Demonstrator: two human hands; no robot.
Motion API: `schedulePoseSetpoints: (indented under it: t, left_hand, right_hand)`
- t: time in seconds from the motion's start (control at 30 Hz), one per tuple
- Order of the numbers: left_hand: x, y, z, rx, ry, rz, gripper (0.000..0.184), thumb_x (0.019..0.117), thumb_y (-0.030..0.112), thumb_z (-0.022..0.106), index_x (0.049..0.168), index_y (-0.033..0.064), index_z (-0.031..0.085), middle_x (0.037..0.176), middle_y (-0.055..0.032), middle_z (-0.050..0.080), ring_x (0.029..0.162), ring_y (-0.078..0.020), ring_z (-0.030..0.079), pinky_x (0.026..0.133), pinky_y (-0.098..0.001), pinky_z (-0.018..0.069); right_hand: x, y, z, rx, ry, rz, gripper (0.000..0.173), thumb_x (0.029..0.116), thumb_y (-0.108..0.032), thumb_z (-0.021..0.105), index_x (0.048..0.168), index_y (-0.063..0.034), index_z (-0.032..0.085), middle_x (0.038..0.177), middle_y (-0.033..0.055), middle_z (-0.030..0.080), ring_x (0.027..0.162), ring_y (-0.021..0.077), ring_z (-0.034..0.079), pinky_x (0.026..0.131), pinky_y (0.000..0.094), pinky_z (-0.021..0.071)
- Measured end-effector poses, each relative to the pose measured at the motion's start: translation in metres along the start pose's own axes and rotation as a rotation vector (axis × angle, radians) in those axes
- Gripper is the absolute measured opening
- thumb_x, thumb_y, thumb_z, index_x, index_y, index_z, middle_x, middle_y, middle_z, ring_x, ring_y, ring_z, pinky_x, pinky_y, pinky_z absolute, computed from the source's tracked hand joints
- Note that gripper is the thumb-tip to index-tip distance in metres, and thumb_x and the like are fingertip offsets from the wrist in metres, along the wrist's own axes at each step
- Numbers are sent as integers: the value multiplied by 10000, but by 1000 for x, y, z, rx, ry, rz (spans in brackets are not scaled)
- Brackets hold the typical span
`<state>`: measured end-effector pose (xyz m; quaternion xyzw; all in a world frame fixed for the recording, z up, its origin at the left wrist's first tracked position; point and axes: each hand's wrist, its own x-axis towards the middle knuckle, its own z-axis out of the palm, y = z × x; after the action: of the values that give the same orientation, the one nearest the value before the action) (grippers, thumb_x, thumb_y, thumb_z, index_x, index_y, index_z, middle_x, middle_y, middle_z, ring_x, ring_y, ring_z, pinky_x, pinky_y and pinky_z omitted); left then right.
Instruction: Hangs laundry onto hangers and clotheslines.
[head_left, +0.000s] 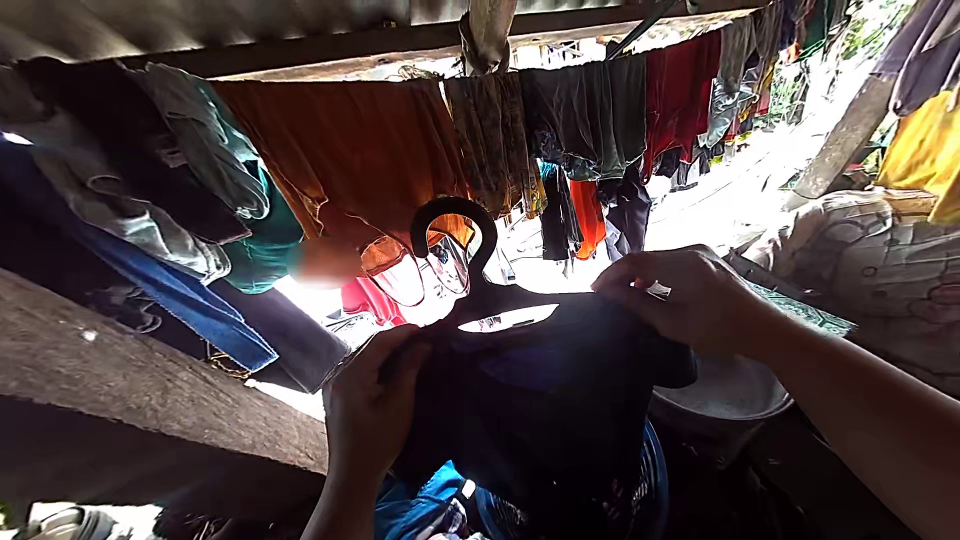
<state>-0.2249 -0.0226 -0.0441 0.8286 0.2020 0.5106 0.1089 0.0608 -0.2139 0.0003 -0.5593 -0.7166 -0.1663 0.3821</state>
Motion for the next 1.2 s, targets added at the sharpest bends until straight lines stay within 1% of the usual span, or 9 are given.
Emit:
schedulePoseSetpoints:
  t: [0.23, 0.37, 0.53, 0.67, 0.73, 0.87, 0.97, 1.1, 1.2]
  left_hand:
    - [-5, 2, 3, 0, 8, 0, 253, 997, 274, 608, 1090, 64, 714, 964, 6, 713, 860, 22, 652, 780, -225, 545]
    - [-9, 2, 6, 9, -14, 6, 276, 996, 320, 592, 1067, 93, 732, 941, 13, 718, 850, -32, 659, 778, -327, 539]
    - [-6, 5, 8, -35, -112, 28, 225, 970, 245, 614, 1079, 91, 737, 966, 16, 725, 880, -52, 676, 807, -327, 564]
    - [3, 0, -1, -104, -271, 51, 256, 980, 144, 602, 1206, 88, 706, 1081, 21, 733, 928, -2, 676, 833, -220, 561]
    - [5, -10, -7, -111, -334, 54, 268, 1000, 124, 553, 1208, 88, 718, 1108, 16, 733, 993, -25, 678, 896, -252, 557]
    - [3, -13, -12, -80, -307, 8, 237, 1005, 145, 532, 1110, 99, 740, 1014, 17, 707, 914, -51, 662, 815, -281, 560]
    - [3, -2, -7, -74, -292, 107, 346, 1001, 224, 555, 1282, 73, 689, 1204, -63, 692, 1109, -131, 650, 957, -354, 531]
    - [4, -1, 3, -120, -206, 232, 203, 982, 158, 625, 1107, 75, 763, 1055, -2, 741, 995, -25, 681, 914, -204, 545]
    - [4, -6, -3, -112, -209, 185, 161, 977, 132, 619, 1026, 74, 760, 977, 28, 726, 913, 22, 666, 842, -153, 539]
  right_hand:
    - [5, -4, -14, 217, -202, 268, 121, 936, -171, 676, 1014, -131, 761, 912, -78, 736, 805, -43, 659, 678, 152, 541]
    - [5, -1, -21, 231, -348, 243, 116, 918, -101, 661, 980, -99, 758, 848, -65, 715, 738, -50, 610, 663, 150, 501]
    - [4, 8, -16, 347, -632, 117, 239, 995, -201, 617, 1191, -106, 717, 975, -39, 715, 847, -25, 626, 737, 169, 514]
    - [-4, 11, -5, 481, -569, 125, 177, 1019, -111, 560, 1024, -101, 737, 842, -89, 675, 740, -80, 569, 656, 101, 460]
    - [-10, 12, -4, 439, -532, 145, 182, 1023, -154, 560, 995, -139, 739, 838, -110, 674, 750, -80, 580, 663, 105, 471]
    - [-16, -4, -9, 312, -488, 209, 185, 1014, -151, 557, 968, -142, 736, 831, -87, 665, 750, -46, 591, 670, 133, 481]
    - [-10, -30, -14, 261, -490, 283, 168, 1008, -62, 584, 976, -75, 748, 854, -19, 674, 750, 33, 601, 678, 195, 493]
    - [-23, -7, 0, 296, -375, 107, 189, 1001, -179, 561, 936, -147, 735, 785, -110, 630, 695, -74, 558, 599, 82, 447]
    - [-23, -20, -7, 263, -385, 193, 179, 989, -110, 570, 937, -118, 742, 773, -86, 631, 676, -35, 550, 596, 124, 444]
